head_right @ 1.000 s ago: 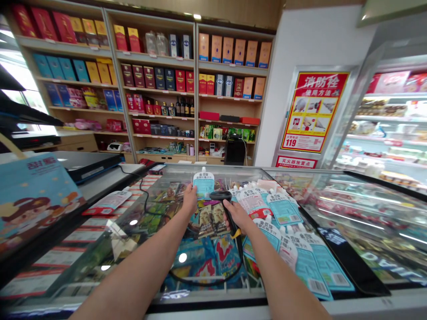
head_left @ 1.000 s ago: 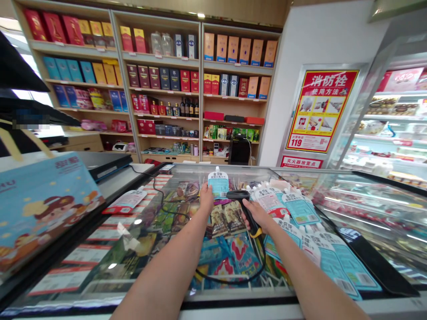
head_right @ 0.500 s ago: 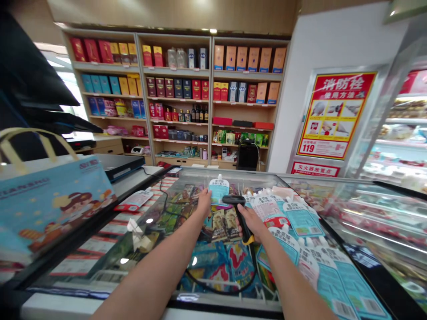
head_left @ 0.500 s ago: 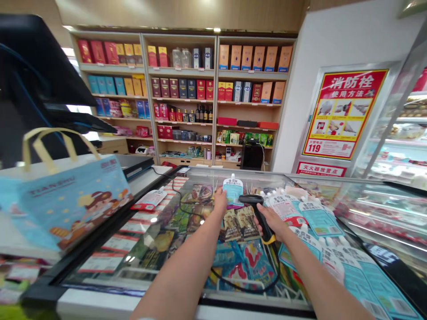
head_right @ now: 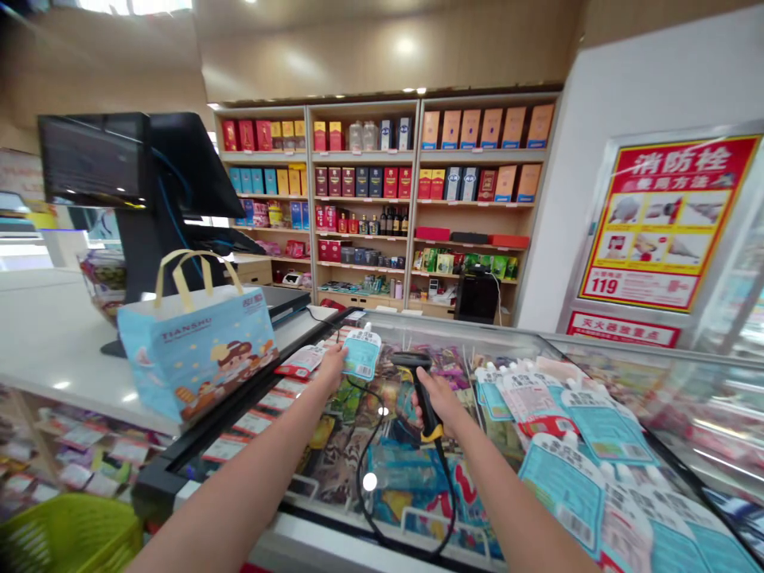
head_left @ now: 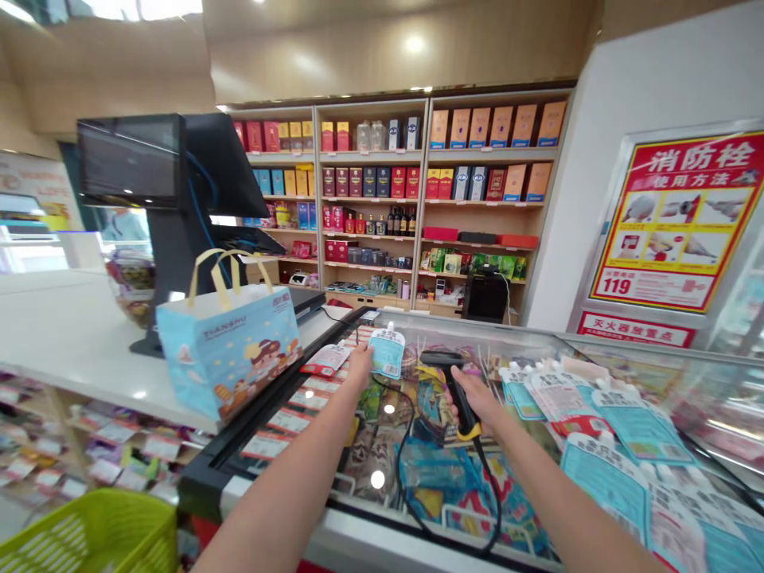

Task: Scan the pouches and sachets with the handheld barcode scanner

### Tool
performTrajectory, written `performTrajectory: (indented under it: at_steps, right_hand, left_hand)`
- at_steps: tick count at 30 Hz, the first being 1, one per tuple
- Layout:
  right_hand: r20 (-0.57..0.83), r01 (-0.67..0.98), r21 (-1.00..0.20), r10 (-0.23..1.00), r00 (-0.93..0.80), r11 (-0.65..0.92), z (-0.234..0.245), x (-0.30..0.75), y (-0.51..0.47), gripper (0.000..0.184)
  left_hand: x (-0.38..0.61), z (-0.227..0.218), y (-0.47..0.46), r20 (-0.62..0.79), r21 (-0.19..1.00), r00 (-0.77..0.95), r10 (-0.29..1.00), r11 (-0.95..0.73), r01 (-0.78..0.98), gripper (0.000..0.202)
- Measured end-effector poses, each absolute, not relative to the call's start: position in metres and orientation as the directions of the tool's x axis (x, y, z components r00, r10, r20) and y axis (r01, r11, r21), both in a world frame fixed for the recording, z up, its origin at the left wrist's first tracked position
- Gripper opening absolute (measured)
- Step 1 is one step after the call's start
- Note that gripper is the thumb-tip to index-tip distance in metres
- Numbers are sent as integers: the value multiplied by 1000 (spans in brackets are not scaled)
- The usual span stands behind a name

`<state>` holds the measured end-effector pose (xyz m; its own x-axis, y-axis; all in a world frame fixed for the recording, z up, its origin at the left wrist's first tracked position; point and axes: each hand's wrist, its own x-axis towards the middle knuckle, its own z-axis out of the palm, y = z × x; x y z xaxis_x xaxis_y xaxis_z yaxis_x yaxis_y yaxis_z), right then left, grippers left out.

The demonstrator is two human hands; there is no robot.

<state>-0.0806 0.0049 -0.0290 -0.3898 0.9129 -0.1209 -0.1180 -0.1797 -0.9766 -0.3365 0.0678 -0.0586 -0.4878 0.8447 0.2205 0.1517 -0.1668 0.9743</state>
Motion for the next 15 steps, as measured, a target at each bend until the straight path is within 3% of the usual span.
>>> performTrajectory:
  at_steps: [3, 6, 10, 15]
  right_hand:
    - [-107, -100, -981, 895, -434, -166, -26, -112, 0, 34]
    - [-92, -86, -985, 881, -464, -148, -26, -138, -2, 35]
    - [-86, -91, -985, 869, -487, -148, -28, -162, -3, 38]
    - [-104, -85, -982, 858, -503, -169, -30, -173, -1, 39]
  left_hand:
    - [-383, -56, 54, 220, 975, -561, 798, -169, 143, 23]
    - [-418, -52, 43, 326, 922, -616, 717, -99, 373, 20]
    - [-439, -47, 37, 428, 734, -559, 710, 89, 674, 21]
    - [-441, -51, 36, 349, 543, -528, 774, 292, 787, 27]
